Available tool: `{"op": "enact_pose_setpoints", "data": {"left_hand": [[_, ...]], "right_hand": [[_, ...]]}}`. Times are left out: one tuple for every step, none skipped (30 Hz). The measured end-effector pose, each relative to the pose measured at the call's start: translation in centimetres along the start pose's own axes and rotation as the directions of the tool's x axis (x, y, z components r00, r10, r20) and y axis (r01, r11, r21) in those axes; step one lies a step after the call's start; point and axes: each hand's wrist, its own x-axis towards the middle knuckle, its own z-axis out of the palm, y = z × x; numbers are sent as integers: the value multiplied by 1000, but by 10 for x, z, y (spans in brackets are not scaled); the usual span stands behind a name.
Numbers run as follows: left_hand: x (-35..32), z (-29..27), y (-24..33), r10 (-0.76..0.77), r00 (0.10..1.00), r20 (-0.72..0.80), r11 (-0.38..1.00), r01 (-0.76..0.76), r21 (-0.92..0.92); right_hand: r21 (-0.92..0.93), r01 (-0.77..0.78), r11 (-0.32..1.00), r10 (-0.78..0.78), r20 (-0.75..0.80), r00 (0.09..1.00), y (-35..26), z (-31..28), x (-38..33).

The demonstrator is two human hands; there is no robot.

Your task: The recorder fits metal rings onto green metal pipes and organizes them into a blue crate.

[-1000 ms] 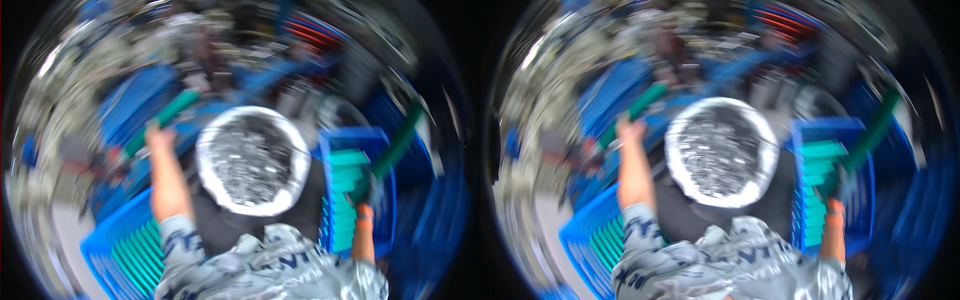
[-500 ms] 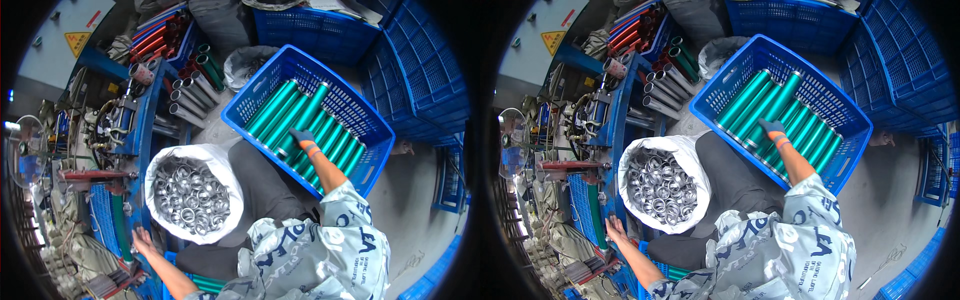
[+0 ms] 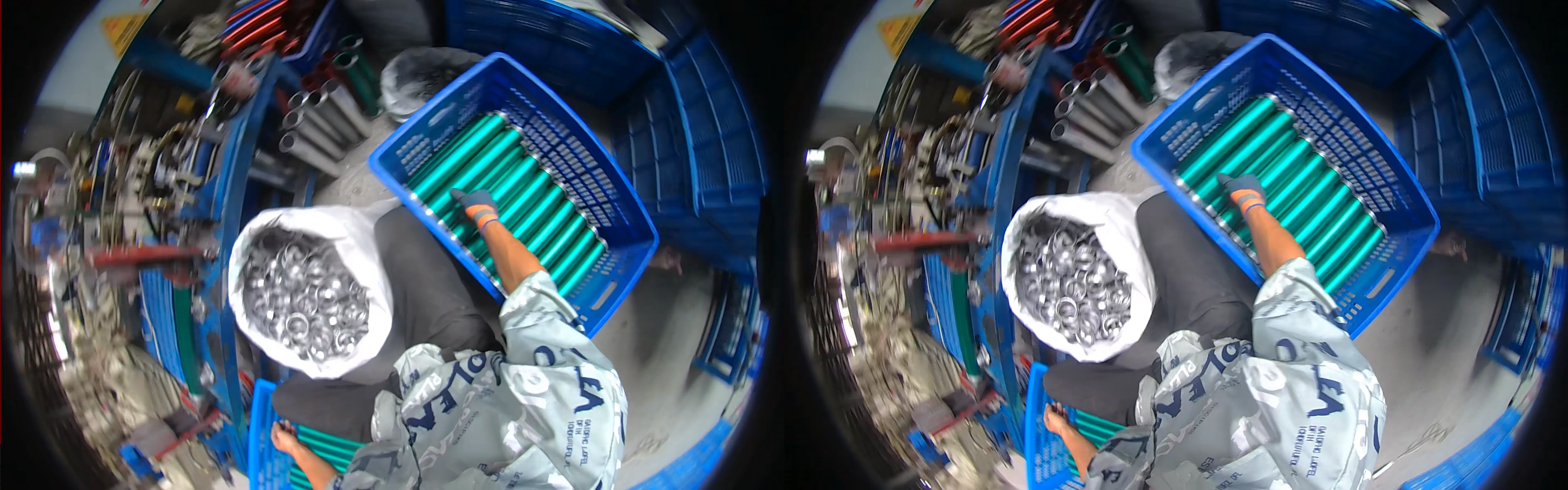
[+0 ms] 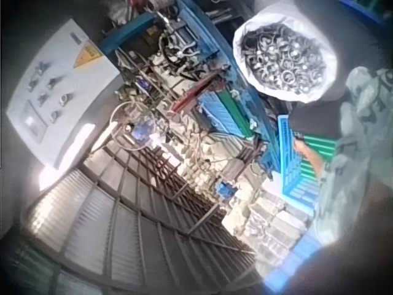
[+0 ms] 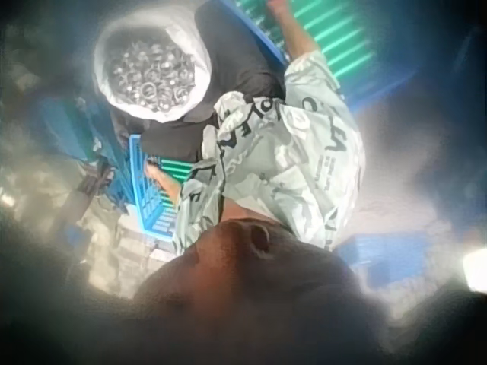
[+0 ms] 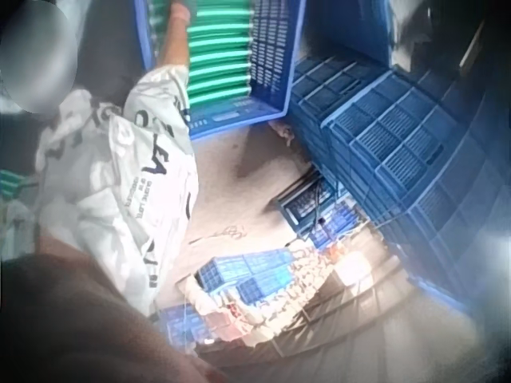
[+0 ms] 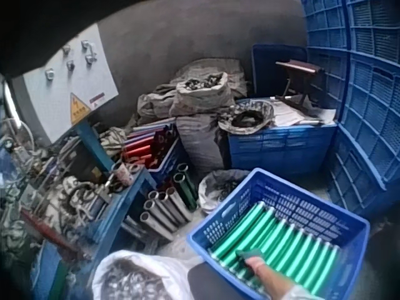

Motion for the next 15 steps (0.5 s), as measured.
{"op": "enact_pose_setpoints", "data": {"left_hand": [[1, 6, -27, -34, 999, -13, 999, 33, -37], [9, 36, -58, -85, 996, 33, 996, 84, 38], [26, 11, -82, -103, 989, -104, 995, 102, -19], [41, -24, -101, -53, 996, 78, 995, 46, 89], [58, -24, -121, 98, 989, 110, 868, -140, 477], [57, -125, -132, 27, 998, 54, 793, -54, 607], [56, -137, -163, -67, 993, 98, 499, -52, 865], [46, -200, -191, -100, 992, -74, 494, 114, 862], [25, -141, -245, -259, 966, -14, 565, 163, 808], [27, -150, -261, -276, 958, -81, 611, 240, 754], [25, -171, -282, -305, 941, -150, 632, 317, 707], [21, -166, -296, -335, 927, -169, 654, 358, 667], [11, -143, -316, -390, 908, -151, 658, 389, 645], [8, -127, -319, -427, 894, -138, 656, 411, 633], [9, -121, -329, -465, 873, -146, 655, 450, 608]], "right_hand": [[-136, 150, 979, -180, -245, 953, 3, -15, 19], [-615, 333, 714, -534, -172, 828, 7, -67, 45], [-567, 538, 624, -753, -251, 608, -22, -64, 34], [-622, 601, 501, -844, -200, 497, -43, -52, 10], [-428, 584, 690, -710, -242, 661, -71, -72, -3], [57, 858, 510, -821, -266, 505, -93, -3, -91], [746, 542, 386, -582, -258, 771, -136, 3, -131], [767, 418, 487, -532, -120, 839, -172, 18, -221], [629, 585, 512, -652, -159, 741, -184, -4, -252], [724, 520, 454, -703, -67, 708, -195, 9, -274], [674, 566, 475, -793, 50, 607, -206, 29, -301], [638, 592, 493, -830, 141, 540, -219, 47, -326], [574, 632, 521, -844, 236, 481, -230, 68, -350], [487, 735, 472, -881, 285, 376, -244, 89, -374], [403, 820, 407, -896, 352, 272, -255, 112, -395]]}}
